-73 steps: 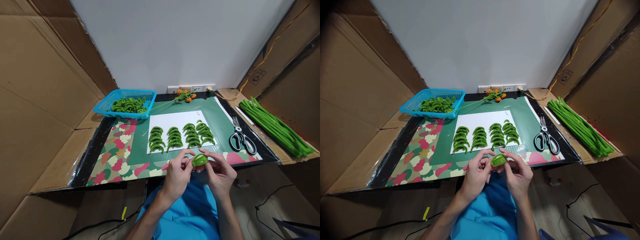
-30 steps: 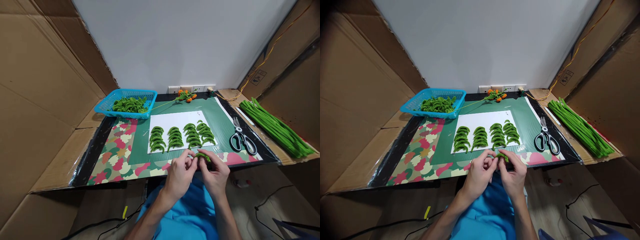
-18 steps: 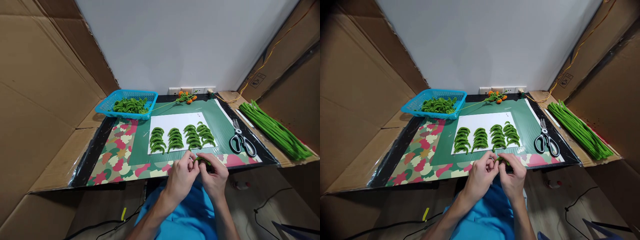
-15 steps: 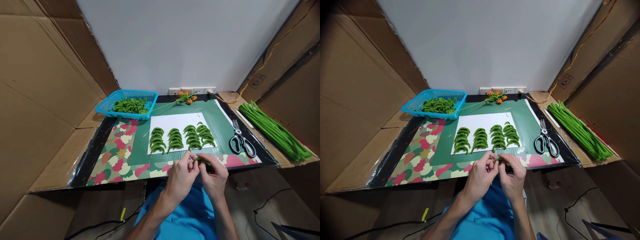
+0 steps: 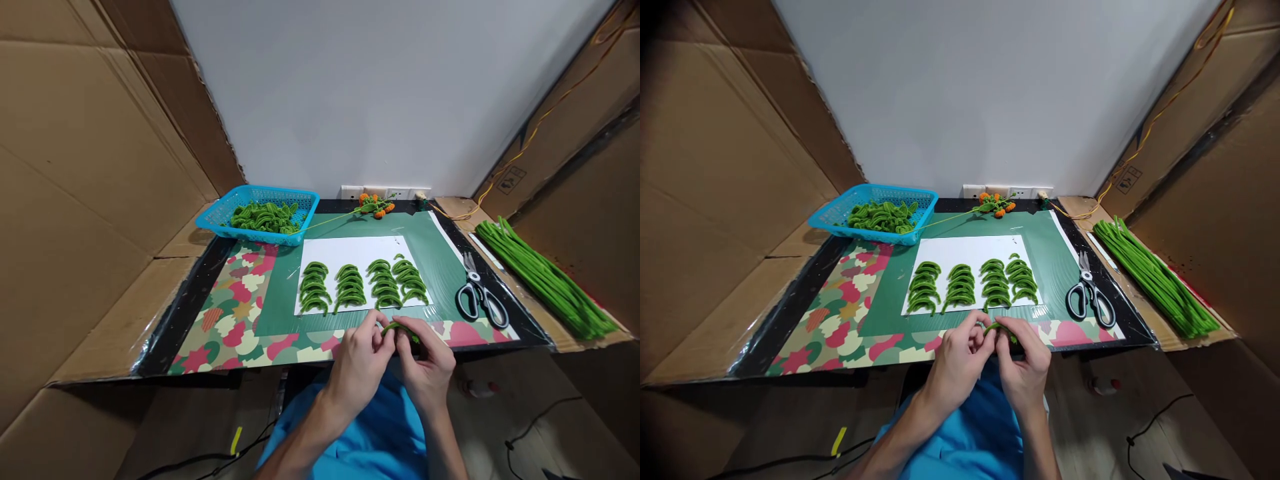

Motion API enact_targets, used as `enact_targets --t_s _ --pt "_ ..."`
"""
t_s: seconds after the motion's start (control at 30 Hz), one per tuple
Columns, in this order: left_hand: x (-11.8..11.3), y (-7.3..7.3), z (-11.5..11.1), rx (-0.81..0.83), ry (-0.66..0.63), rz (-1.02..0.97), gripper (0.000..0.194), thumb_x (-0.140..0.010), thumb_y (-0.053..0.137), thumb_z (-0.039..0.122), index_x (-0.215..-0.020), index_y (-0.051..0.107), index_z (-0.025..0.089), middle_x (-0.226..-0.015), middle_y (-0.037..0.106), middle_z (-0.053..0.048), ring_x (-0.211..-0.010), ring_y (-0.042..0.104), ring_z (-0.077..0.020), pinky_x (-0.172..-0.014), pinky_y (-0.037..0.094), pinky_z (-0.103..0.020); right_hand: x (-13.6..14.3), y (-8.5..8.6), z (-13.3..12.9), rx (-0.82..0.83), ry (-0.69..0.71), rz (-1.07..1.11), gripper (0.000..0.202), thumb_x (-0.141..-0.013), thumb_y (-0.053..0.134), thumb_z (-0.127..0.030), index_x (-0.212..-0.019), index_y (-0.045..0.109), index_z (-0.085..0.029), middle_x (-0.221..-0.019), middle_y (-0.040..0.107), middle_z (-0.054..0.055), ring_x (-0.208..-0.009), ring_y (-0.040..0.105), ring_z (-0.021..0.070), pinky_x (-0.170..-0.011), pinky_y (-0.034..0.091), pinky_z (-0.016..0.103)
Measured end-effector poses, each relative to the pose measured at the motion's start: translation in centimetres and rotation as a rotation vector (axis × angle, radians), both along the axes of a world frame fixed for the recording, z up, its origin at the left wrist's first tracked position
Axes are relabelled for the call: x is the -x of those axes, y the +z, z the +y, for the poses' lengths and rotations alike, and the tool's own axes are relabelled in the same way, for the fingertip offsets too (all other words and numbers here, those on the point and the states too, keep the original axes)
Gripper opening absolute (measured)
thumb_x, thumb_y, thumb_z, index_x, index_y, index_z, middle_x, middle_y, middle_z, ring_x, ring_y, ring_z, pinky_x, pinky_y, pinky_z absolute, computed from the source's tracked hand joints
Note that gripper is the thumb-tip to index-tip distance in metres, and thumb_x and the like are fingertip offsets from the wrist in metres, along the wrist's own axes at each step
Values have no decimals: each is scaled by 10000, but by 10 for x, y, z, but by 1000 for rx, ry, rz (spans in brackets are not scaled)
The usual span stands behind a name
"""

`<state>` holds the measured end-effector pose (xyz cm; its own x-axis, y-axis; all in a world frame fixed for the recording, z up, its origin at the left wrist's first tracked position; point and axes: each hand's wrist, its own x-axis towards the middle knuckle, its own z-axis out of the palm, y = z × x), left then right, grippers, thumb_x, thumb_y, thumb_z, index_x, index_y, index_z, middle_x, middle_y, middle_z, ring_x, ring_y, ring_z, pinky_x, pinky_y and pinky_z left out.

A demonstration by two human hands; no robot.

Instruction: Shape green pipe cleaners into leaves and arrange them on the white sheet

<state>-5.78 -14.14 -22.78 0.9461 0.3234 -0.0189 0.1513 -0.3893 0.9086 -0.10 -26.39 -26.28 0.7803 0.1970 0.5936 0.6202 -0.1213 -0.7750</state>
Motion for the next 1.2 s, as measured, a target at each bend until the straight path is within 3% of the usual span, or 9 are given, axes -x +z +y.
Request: enact_targets --t_s 0.2,0.4,0.53,0.67,0.8,0.87,0.93,1.03,1.2 --pt "4 -6 -2 -20 49 -35 128 -1031 540 338 -1032 596 223 -644 469 71 -589 474 -111 -619 346 -233 0 -4 2 -13 -12 21 181 -990 628 -133 -1077 770 -202 -982 769 40 -863 742 165 -774 608 265" --pt "3 -3 2 163 -5 -51 217 -1051 534 435 -1071 579 223 -673 510 68 -556 515 -99 -569 378 -216 0 -6 -1 -5 -41 -105 334 -980 671 -139 -1286 751 -247 -1258 679 107 -1145 692 237 -933 621 371" --pt "3 -2 3 256 -12 -66 195 -1042 559 414 -1087 571 224 -717 548 64 -552 569 -92 -561 428 -207 -2 -3 -6 41 -54 -216 366 -979 658 -77 -1277 761 -262 -1123 674 85 -991 692 196 -822 607 319" --pt "0 6 2 252 -6 -134 198 -1029 594 412 -1089 598 223 -780 571 42 -607 590 -93 -596 486 -205 -7 11 -9 102 -78 -248 256 -983 683 -100 -1191 765 -224 -1077 699 82 -986 679 190 -832 590 315" --pt "-8 20 4 111 12 -206 324 -985 643 307 -1306 618 274 -1083 649 -18 -745 636 -107 -710 557 -235 -12 28 -9 39 -78 -117 104 -994 705 -214 -1062 781 -194 -1028 730 96 -962 700 209 -821 609 326" --pt "-12 26 6 58 21 -224 432 -951 692 287 -1374 605 290 -1197 651 -42 -946 671 -153 -814 566 -253 -14 30 -9 -95 -49 24 111 -976 740 -257 -1039 778 -174 -992 744 102 -890 723 205 -757 623 302" --pt "-16 30 8 89 -15 -204 366 -948 716 337 -1300 648 262 -1221 665 -56 -1085 660 -188 -869 552 -262 -17 29 -10 -265 -9 190 162 -949 784 -286 -1049 765 -160 -958 754 101 -812 737 192 -694 628 270" --pt "-16 33 10 234 -99 -110 289 -998 647 469 -1114 690 207 -1088 709 -57 -926 661 -169 -748 518 -253 -19 25 -12 -410 84 356 226 -913 830 -308 -1055 737 -158 -955 762 96 -767 749 182 -678 637 256" --pt "-8 40 13 277 -174 -82 328 -1019 609 507 -1094 687 197 -977 683 -32 -855 635 -149 -693 480 -234 -21 26 -16 -383 138 418 281 -868 871 -294 -1069 713 -177 -917 763 70 -709 746 173 -640 638 239"
